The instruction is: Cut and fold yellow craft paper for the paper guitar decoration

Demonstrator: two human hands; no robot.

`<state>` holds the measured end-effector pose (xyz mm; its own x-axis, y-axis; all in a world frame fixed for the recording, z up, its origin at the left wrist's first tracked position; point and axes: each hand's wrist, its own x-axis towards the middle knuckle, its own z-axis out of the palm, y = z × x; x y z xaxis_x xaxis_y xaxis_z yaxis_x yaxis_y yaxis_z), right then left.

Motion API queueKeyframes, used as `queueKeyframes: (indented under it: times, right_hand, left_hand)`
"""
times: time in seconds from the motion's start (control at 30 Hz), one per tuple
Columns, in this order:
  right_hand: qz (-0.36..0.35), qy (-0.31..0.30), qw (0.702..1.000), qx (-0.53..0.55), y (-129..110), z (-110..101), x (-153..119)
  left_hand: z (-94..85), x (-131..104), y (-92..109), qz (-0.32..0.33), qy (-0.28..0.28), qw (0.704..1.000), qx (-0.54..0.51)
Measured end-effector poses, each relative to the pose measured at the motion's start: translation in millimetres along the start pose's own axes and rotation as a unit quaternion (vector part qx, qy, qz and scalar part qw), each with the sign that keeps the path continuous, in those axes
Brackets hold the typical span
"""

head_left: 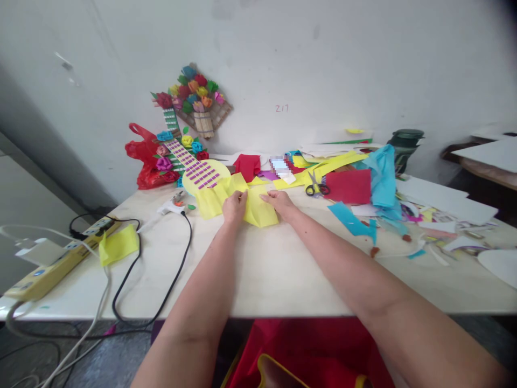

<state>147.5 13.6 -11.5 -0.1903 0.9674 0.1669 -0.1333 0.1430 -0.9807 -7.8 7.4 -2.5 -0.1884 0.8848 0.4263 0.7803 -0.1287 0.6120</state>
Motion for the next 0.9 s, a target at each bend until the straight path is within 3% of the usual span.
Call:
queueKeyframes:
  times: [0.23, 0.57, 0.9]
  right_hand:
    - [-0.001, 0.03, 0.999, -0.025, 4, 1, 3]
    - [-0.012, -0.032, 0.998, 0.046, 2, 5, -1]
    - [-0.042, -0.015, 0.999, -0.009, 6, 6, -1]
  left_hand:
    - [-0.1, 1, -3, -0.002, 0.006, 1.0, -0.017]
    - [0.4, 2, -6, -0.023, 0.011, 0.999, -0.044]
    - [3.2, 4, -13, -0.047, 0.013, 0.993, -0.11]
